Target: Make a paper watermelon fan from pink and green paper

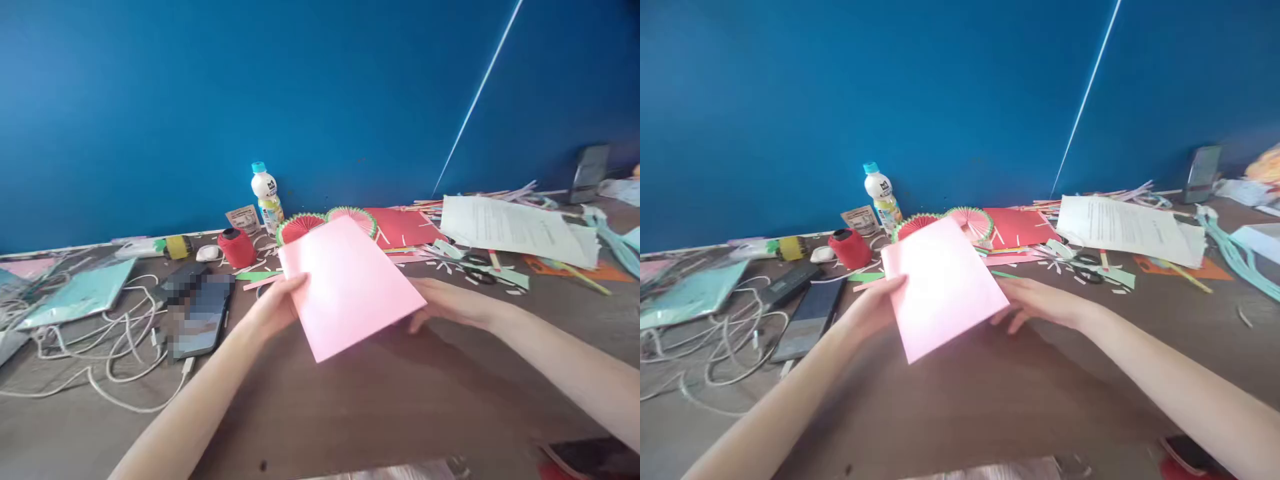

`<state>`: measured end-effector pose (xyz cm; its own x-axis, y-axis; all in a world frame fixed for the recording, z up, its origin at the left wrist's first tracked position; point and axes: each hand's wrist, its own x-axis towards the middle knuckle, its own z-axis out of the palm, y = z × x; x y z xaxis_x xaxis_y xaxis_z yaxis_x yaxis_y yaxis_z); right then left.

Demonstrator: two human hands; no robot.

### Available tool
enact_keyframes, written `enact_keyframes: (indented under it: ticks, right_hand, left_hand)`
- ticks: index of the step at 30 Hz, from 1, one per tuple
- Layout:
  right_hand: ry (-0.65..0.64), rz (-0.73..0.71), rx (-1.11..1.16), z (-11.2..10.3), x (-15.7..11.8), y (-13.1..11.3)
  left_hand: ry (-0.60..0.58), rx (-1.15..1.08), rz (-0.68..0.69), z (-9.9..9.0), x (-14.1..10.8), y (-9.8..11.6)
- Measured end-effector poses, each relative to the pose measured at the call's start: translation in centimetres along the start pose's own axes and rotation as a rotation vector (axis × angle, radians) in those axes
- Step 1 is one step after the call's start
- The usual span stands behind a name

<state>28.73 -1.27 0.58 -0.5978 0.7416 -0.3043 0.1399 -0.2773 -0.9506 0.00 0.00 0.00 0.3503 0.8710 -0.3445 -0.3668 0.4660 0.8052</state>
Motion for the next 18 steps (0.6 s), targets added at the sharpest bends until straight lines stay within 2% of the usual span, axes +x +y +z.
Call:
enact_keyframes:
  ticks: [3,6,9,13,16,18]
  right_hand:
    - [0.007,-0.092,0.213,1.6,3.1,-0.2]
    - [0.015,-0.140,0.329,2.2,5.8,-0.1]
    - [0.149,-0.204,0.209,2.0,7.7,0.4]
    - [0.389,-0.279,-0.096,1.6,9.0,1.5]
    - [0.479,-0.316,-0.123,1.1,9.1,2.3]
    - [0.530,-0.332,-0.131,0.7,9.0,2.9]
  left_hand:
    - [0.087,0.087,0.003,0.3,0.0,-1.5]
    - [0.168,0.190,0.047,-0.1,-0.2,-2.0]
    - [0.217,0.364,0.102,-1.1,-0.7,-1.7]
    - [0.290,0.788,0.250,-2.6,-1.4,-0.8]
    - [0.334,1.117,0.355,-3.7,-1.3,-0.3]
    - [0.348,1.252,0.428,-4.6,-0.6,0.1]
